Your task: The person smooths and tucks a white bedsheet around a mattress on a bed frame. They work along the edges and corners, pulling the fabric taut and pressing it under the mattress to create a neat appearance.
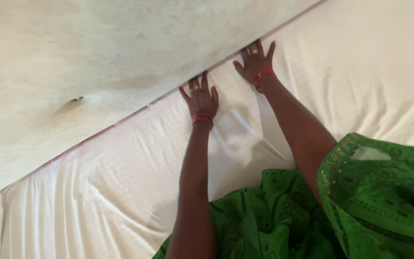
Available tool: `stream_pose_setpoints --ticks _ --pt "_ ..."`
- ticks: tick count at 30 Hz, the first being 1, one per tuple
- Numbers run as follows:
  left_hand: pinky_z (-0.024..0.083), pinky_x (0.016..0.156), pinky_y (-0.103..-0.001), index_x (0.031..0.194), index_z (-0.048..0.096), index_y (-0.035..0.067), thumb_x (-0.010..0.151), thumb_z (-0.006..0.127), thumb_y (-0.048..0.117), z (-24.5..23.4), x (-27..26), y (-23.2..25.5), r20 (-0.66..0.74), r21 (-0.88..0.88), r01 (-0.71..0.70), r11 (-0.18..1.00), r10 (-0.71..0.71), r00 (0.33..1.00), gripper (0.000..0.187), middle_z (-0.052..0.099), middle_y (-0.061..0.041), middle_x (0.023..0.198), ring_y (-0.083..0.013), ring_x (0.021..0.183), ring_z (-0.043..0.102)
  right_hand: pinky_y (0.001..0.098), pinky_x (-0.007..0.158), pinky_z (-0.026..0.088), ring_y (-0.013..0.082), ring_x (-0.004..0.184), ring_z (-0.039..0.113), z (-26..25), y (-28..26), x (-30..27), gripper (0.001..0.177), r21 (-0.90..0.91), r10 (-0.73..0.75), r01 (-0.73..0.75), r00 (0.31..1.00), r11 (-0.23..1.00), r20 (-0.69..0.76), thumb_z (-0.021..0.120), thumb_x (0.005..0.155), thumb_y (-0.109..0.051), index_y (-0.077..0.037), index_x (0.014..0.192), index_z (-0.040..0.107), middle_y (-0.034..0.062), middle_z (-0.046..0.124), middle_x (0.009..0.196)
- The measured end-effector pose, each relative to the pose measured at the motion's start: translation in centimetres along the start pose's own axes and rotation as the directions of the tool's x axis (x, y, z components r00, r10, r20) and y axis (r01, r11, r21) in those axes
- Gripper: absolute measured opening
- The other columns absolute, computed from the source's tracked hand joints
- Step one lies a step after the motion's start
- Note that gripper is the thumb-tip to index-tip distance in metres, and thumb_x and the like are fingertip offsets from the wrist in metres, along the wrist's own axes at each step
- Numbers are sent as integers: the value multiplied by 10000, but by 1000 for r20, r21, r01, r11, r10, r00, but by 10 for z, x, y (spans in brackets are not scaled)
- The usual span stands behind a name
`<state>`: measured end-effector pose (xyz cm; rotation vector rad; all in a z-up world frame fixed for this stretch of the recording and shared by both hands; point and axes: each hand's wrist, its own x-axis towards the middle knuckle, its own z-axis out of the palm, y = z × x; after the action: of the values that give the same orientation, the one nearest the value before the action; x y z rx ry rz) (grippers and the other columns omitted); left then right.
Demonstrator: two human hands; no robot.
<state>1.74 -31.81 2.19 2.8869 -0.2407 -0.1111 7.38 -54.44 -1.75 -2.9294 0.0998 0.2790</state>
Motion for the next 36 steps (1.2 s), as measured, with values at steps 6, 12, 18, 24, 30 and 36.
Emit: stream_pose_setpoints --ticks 6,12,18,24,30,36 --pt "97 1207 -677 1584 341 217 996 482 398 1 -1 -2 -39 -52 -7 999 5 999 631 375 -106 1611 -311 1498 315 749 1212 80 345 1568 234 8 13 -29 654 116 -107 128 979 985 -176 528 1015 -559 -219 1564 428 116 307 1690" --pt "104 1224 -676 1578 368 196 996 485 413 -5 -1 -3 1 -87 9 996 -9 1000 632 387 -105 1606 -310 1507 322 776 1158 49 324 1561 206 -6 -17 -62 674 2 -270 273 951 962 -148 568 955 -583 -300 1555 447 91 306 1678" --pt "108 1194 -695 1570 370 170 999 485 435 -7 -1 -3 -19 -68 -26 997 25 999 641 387 -148 1589 -344 1497 317 793 1136 23 335 1577 135 -17 -25 -61 759 -37 -260 258 962 966 -85 533 932 -630 -320 1601 352 102 253 1694" --pt "83 1207 -702 1581 355 178 1004 477 458 2 0 -7 12 -75 -24 997 25 1000 654 386 -155 1597 -352 1507 303 801 1122 29 368 1569 45 -13 -24 -42 849 -170 -232 238 971 956 58 461 924 -732 -343 1635 208 111 167 1703" --pt "39 1199 -721 1634 206 160 1003 487 593 11 3 -11 95 -1 -88 996 88 992 815 261 -182 1654 -383 1543 216 820 1121 60 383 1585 59 -10 -35 -44 821 -218 -89 106 992 970 88 429 929 -728 -403 1634 162 56 141 1718" --pt "24 1172 -740 1638 59 258 926 505 661 36 28 -36 245 11 -160 987 152 957 932 50 -122 1717 -355 1579 62 834 1093 164 411 1560 97 -4 -49 -38 813 -193 42 0 976 981 213 559 965 -548 -410 1637 123 41 37 1737"
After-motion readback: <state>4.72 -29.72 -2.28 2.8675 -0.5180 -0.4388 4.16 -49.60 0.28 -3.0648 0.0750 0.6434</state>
